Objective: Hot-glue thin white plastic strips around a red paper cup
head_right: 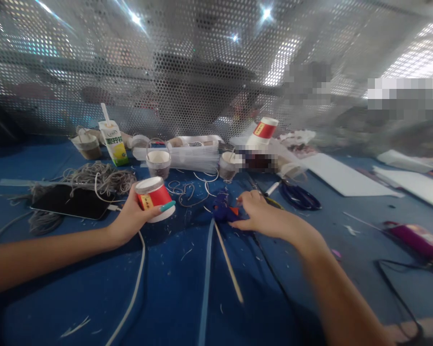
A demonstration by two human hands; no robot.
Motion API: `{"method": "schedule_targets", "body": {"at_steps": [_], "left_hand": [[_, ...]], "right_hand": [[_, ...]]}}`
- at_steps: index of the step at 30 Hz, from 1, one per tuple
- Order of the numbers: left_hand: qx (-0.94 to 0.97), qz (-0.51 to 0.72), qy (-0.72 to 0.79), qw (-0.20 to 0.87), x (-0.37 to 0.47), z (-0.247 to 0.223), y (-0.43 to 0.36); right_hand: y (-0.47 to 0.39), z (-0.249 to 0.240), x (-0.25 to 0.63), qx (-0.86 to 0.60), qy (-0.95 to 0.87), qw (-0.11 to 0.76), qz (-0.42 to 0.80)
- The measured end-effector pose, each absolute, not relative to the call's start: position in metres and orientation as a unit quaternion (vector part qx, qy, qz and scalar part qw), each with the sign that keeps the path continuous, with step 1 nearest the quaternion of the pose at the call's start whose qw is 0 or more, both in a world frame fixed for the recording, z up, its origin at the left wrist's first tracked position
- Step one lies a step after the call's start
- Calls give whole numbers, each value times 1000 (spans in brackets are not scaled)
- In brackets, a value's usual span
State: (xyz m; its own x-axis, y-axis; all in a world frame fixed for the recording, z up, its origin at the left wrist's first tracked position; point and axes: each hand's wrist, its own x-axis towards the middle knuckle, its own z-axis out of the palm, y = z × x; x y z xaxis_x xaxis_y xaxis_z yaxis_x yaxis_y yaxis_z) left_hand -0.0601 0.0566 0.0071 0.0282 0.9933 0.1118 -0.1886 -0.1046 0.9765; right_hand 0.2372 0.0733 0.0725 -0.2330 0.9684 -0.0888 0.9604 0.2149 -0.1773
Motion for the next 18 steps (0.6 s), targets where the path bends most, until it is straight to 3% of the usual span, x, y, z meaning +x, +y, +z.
{"method": "schedule_targets", "body": {"at_steps": [5, 7, 14, 18], "left_hand": [[479, 560, 413, 535, -60, 10, 55], [478, 558, 413, 538, -59, 10, 55], [489, 560, 404, 533, -60, 5, 56], [487, 558, 397, 541, -60, 7, 56]], "right_hand": [[78, 90, 221, -642, -744, 170, 77], [89, 88, 203, -630, -751, 192, 39], [150, 63, 162, -660, -750, 48, 17], [166, 54, 157, -672, -740, 15, 27]]}}
